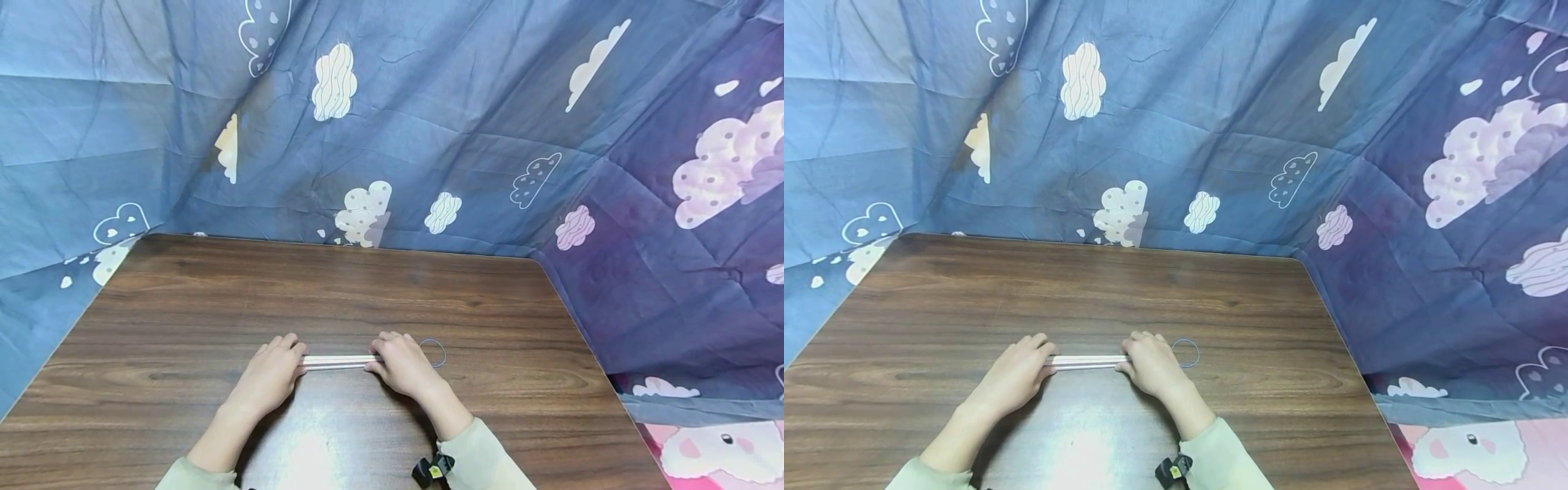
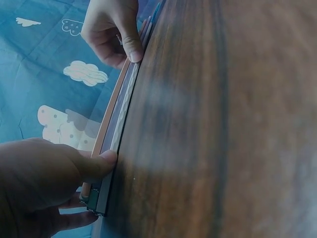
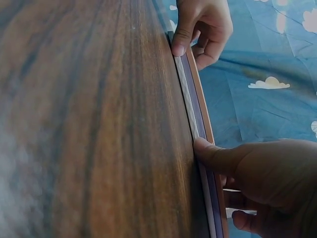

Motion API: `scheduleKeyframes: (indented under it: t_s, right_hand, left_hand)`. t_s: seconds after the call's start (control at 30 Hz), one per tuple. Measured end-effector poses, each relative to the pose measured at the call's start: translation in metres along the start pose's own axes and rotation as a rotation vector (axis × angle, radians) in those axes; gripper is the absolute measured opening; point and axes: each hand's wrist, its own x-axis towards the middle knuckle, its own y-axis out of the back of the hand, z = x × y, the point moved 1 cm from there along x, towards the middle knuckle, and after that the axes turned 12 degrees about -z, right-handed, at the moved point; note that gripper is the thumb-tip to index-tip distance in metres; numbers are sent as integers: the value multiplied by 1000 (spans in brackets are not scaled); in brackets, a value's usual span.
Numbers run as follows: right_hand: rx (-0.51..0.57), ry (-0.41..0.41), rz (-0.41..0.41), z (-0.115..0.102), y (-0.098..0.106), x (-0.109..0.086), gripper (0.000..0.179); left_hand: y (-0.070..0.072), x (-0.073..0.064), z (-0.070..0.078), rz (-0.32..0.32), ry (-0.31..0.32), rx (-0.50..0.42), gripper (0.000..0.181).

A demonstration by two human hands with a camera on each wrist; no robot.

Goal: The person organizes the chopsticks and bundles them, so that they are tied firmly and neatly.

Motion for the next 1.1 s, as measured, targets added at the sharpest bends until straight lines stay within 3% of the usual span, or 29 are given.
scheduleKeyframes:
  t_s: [0.73, 1.1]
  right_hand:
    - [-18, 2, -29, 0, -1, 0, 24]
    - [-3, 10, -7, 0, -2, 1, 22]
  left_hand:
    - [-3, 4, -1, -2, -16, -25, 19]
    - [-3, 3, 0, -24, 14, -34, 20]
